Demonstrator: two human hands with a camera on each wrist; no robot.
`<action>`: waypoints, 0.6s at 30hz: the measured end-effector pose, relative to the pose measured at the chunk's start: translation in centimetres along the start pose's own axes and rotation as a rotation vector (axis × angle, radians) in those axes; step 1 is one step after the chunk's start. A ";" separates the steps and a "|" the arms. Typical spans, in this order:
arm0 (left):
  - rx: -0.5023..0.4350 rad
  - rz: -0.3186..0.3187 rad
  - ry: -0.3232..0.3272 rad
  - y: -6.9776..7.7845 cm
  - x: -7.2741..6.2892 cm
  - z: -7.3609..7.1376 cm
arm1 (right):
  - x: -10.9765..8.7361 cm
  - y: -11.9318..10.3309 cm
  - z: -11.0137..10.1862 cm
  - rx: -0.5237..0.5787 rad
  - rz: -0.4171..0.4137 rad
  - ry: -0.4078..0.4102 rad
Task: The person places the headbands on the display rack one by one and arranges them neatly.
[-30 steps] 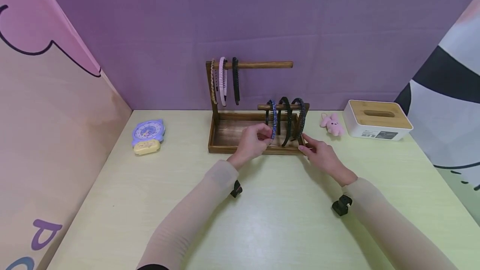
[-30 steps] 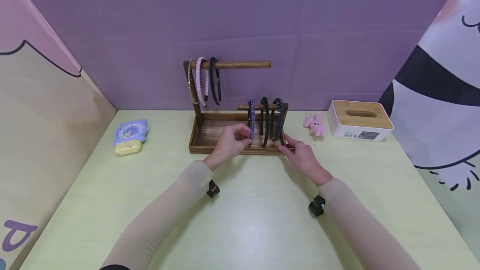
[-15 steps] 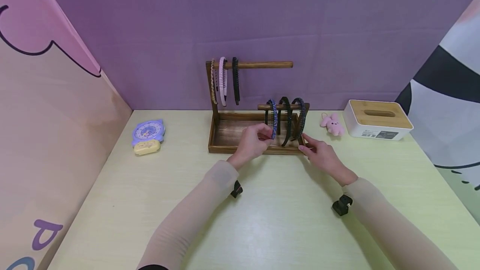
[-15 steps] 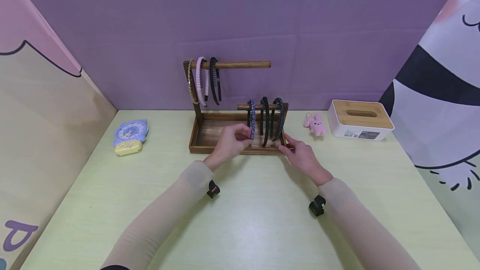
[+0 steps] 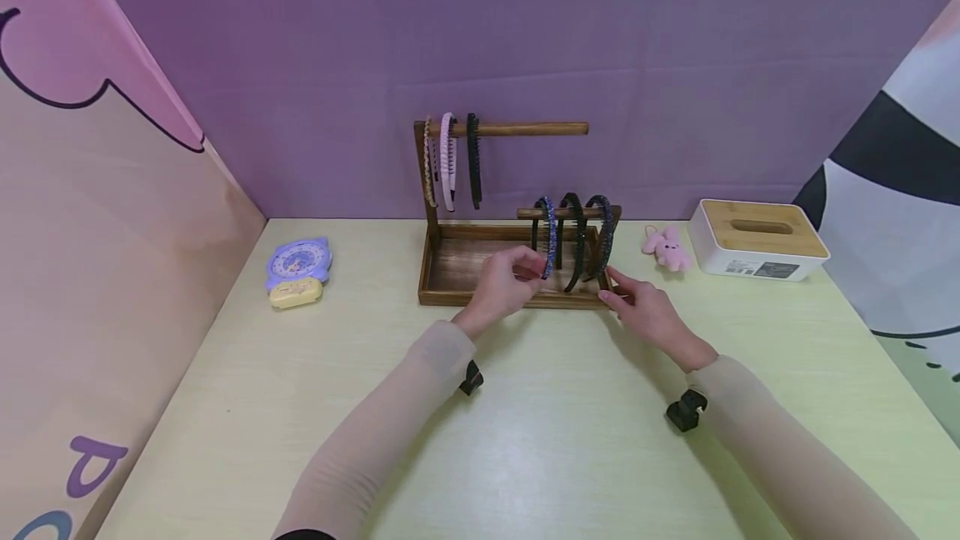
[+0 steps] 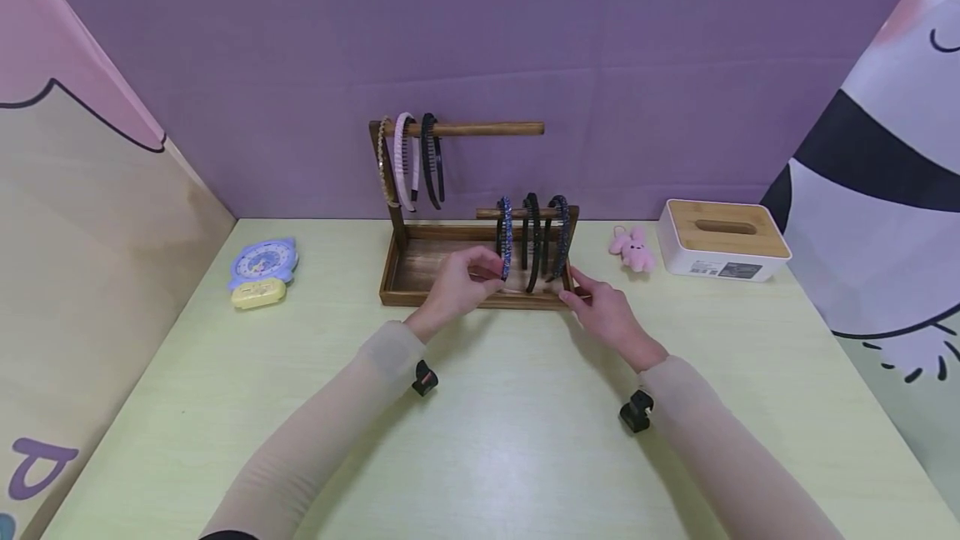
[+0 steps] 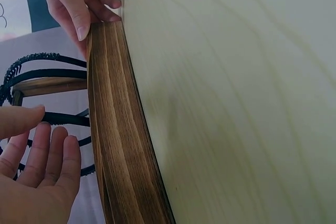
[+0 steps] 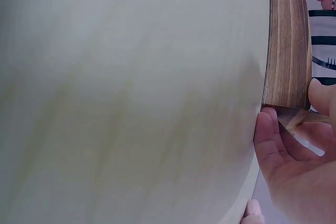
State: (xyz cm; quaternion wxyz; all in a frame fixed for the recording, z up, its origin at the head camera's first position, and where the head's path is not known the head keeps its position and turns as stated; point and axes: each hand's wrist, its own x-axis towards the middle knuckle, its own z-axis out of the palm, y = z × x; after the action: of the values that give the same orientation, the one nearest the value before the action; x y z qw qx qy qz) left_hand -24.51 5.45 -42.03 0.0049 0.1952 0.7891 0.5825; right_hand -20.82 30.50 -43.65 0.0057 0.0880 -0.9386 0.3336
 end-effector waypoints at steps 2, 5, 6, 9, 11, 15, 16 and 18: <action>-0.002 -0.007 -0.002 0.0 -0.1 -0.1 | 0.0 -0.1 0.0 -0.002 -0.001 -0.002; -0.011 -0.023 -0.006 -0.1 -0.3 -0.6 | 0.1 -0.2 0.0 -0.006 -0.008 -0.005; -0.016 -0.027 -0.007 -0.3 -0.4 -0.8 | 0.1 -0.3 0.0 -0.007 -0.011 -0.006; -0.011 -0.029 0.000 -0.7 -0.8 -1.6 | 0.3 -0.4 0.1 -0.005 -0.013 -0.010; 0.008 -0.025 0.013 -1.0 -1.1 -2.3 | 0.3 -0.4 0.1 -0.003 -0.014 -0.009; 0.047 0.018 0.074 -1.3 -2.0 -4.2 | 0.1 -0.4 0.1 0.000 -0.012 -0.011; 0.060 0.024 0.097 -1.4 -2.2 -4.7 | 0.1 -0.3 0.0 -0.001 -0.014 -0.013; 0.070 0.042 0.138 -1.5 -2.6 -5.6 | -0.1 -0.2 -0.1 -0.008 -0.008 -0.017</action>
State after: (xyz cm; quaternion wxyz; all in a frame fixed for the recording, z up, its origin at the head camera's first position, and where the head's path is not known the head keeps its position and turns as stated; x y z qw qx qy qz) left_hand -23.88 -0.86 -42.22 -0.0686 0.1713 0.8031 0.5665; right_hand -20.74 30.43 -43.42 -0.0006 0.0948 -0.9396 0.3290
